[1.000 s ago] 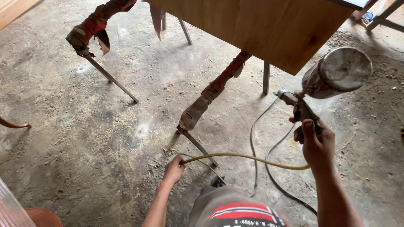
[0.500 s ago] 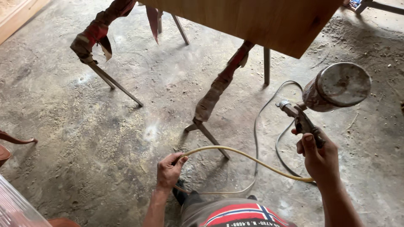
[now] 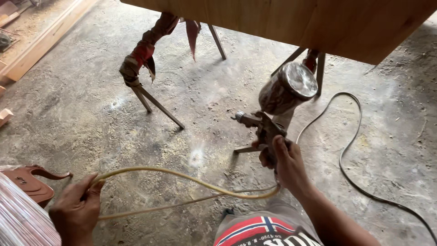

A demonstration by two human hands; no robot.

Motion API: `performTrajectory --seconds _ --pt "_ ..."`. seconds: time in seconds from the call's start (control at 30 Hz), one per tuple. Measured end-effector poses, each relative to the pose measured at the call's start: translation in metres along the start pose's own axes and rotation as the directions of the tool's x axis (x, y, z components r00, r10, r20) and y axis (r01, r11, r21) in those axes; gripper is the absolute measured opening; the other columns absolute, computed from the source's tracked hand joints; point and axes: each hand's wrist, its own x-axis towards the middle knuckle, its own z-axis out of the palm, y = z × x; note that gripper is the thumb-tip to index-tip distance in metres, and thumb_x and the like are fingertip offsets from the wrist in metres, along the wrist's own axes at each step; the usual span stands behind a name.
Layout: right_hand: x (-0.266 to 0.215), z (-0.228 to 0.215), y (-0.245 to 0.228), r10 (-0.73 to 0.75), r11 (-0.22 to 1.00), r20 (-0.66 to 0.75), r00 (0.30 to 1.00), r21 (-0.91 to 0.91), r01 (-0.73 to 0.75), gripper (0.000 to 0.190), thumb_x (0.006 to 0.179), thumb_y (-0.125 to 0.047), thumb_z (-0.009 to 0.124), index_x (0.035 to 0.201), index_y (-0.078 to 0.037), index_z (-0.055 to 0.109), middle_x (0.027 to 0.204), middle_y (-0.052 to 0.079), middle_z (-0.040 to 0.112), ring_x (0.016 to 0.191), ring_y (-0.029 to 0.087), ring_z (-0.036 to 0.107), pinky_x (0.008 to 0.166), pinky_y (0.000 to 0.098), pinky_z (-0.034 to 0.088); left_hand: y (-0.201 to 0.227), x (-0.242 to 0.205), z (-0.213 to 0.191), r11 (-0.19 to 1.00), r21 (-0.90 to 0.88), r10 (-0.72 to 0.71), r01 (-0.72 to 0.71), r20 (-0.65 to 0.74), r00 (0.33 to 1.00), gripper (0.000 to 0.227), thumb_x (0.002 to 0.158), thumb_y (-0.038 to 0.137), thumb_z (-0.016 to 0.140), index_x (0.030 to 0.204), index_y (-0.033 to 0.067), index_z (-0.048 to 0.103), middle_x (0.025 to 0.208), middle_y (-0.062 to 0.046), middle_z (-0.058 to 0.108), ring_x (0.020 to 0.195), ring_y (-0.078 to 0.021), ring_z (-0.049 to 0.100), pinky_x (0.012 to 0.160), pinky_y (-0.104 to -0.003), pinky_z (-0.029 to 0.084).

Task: The person uses a spray gun connected to an air hose to apply a finish to a wooden cabinet. They move around the cabinet, spraying the legs, sides, and interior surfaces, and briefly open a cabinet door to access the inside.

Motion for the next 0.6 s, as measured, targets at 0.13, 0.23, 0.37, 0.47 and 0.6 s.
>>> performTrajectory --seconds 0.13,0.23,0.37,0.47,0.6 --pt "0.03 0.023 0.001 -0.132 0.988 -0.034 0.991 -0.081 0.129 0.063 0.103 -0.054 0.046 0.122 0.005 0.061 0.088 0.005 0.071 0.059 0.008 0.056 0.048 0.025 0.045 0.021 0.014 0.05 0.989 -0.132 0.061 -0.074 -0.103 0.993 0.025 0.102 0.029 0.075 0.108 0.0051 0.079 0.071 -0.006 0.068 0.053 -0.0114 0.058 0.048 -0.028 0.043" --pt "0.046 0.012 0.008 -0.213 0.958 -0.109 0.971 -0.217 0.186 0.061 0.107 -0.052 0.046 0.126 0.004 0.063 0.085 0.006 0.067 0.062 0.008 0.055 0.051 0.024 0.045 0.053 0.024 0.1 0.958 -0.285 0.037 -0.041 -0.02 0.999 0.021 0.099 0.024 0.072 0.105 0.0047 0.078 0.073 -0.008 0.07 0.055 -0.0118 0.061 0.046 -0.026 0.046" --pt "0.061 -0.013 0.018 -0.2 0.915 -0.302 0.932 -0.397 0.068 0.059 0.111 -0.05 0.044 0.132 0.001 0.065 0.081 0.011 0.066 0.062 0.008 0.055 0.054 0.0233 0.042 0.092 0.049 0.147 0.905 -0.425 0.093 -0.03 0.128 0.987 0.018 0.096 0.023 0.073 0.103 0.0068 0.077 0.079 -0.008 0.073 0.062 -0.0129 0.067 0.047 -0.025 0.055" --pt "0.083 -0.033 0.02 -0.261 0.903 -0.376 0.889 -0.421 0.087 0.057 0.111 -0.049 0.044 0.136 0.001 0.058 0.112 0.009 0.071 0.069 0.007 0.057 0.054 0.0227 0.044 0.116 0.078 0.172 0.859 -0.505 0.202 -0.086 0.18 0.963 0.018 0.092 0.021 0.075 0.102 0.0062 0.077 0.081 -0.008 0.074 0.064 -0.015 0.068 0.053 -0.029 0.057" --pt "0.126 -0.054 0.026 -0.316 0.913 -0.454 0.833 -0.384 0.137 0.055 0.118 -0.046 0.047 0.136 0.005 0.058 0.115 0.011 0.069 0.074 0.008 0.056 0.063 0.0228 0.041 0.146 0.132 0.206 0.807 -0.577 0.3 -0.121 0.225 0.927 0.018 0.089 0.017 0.077 0.102 0.0041 0.077 0.083 -0.009 0.075 0.067 -0.0199 0.07 0.06 -0.036 0.055"
